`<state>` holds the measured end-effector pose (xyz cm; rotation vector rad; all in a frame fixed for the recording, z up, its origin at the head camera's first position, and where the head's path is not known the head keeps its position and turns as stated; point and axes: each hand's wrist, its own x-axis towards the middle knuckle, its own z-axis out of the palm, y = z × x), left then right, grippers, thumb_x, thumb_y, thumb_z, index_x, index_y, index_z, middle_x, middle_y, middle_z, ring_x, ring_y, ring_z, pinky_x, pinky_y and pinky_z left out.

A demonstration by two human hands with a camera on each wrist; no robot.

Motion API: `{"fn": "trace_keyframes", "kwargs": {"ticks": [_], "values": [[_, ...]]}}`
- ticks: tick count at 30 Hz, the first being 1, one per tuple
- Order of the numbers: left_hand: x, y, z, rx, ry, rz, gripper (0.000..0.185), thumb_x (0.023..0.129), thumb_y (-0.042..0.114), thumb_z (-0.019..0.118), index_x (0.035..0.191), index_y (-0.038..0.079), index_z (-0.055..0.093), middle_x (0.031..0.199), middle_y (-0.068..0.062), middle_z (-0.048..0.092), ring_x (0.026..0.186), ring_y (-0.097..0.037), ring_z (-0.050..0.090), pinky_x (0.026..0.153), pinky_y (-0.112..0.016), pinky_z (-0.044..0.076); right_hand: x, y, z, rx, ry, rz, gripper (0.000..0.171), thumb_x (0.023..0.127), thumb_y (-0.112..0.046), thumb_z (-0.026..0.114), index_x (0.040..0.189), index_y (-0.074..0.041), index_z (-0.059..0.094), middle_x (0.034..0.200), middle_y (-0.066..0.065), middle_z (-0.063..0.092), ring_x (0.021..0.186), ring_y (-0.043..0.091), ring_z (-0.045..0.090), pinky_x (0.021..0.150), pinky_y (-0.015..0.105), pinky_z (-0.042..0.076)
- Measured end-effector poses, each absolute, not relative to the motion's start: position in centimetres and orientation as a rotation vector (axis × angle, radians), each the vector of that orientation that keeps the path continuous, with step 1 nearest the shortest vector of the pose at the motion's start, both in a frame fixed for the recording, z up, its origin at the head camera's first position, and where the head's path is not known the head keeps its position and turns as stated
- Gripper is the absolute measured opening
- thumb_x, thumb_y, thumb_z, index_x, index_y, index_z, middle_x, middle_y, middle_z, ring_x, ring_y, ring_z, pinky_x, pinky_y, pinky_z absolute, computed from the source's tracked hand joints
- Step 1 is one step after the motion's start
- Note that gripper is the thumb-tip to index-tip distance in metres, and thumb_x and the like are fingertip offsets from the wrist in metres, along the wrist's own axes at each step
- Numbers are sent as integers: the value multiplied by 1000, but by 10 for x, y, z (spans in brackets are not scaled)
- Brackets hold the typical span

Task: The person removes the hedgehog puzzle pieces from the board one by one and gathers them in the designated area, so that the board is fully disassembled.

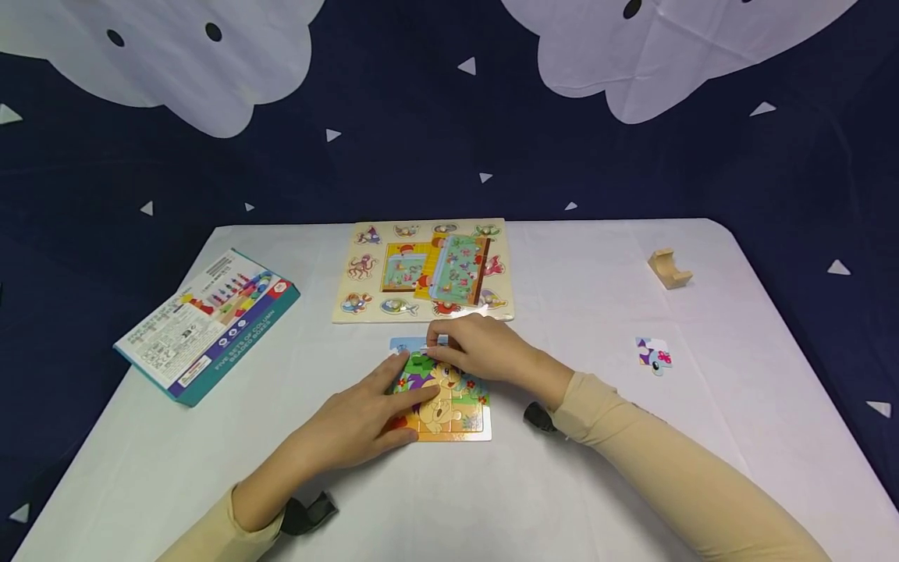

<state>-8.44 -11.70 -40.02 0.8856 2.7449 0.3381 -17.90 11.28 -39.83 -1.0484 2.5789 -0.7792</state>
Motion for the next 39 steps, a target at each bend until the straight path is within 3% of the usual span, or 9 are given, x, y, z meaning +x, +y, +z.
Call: {"fn": "trace_keyframes", "kwargs": {"ticks": [4, 27, 34, 39], "values": [[-85, -116, -401, 882, 2746, 342, 57, 94, 52, 65, 147, 39, 50, 164, -23, 24, 149, -38, 32, 98, -57, 52, -175, 111, -399, -1099, 2651, -724, 14, 101, -35, 60, 93, -26, 68, 71, -15, 60, 64, 4, 52, 65, 27, 46], [-86, -114, -400, 850, 2797, 348, 69, 87, 54, 72, 148, 33, 50, 161, -20, 33, 148, -35, 36, 84, -56, 58, -177, 108, -398, -1091, 2689, -684, 17, 101, -36, 61, 86, -28, 64, 64, -16, 54, 58, 3, 49, 57, 24, 42], [-86, -115, -400, 858, 2796, 341, 69, 86, 53, 73, 148, 33, 50, 160, -20, 33, 147, -35, 37, 82, -56, 59, -175, 107, -401, -1210, 2735, -649, 16, 101, -32, 61, 87, -26, 64, 72, -16, 59, 62, 3, 50, 62, 24, 44], [-85, -115, -401, 850, 2795, 336, 69, 87, 54, 72, 149, 34, 49, 161, -20, 32, 148, -35, 36, 83, -56, 58, -175, 107, -404, -1198, 2758, -681, 15, 100, -28, 62, 86, -25, 64, 66, -16, 55, 58, 1, 49, 60, 24, 44]]}}
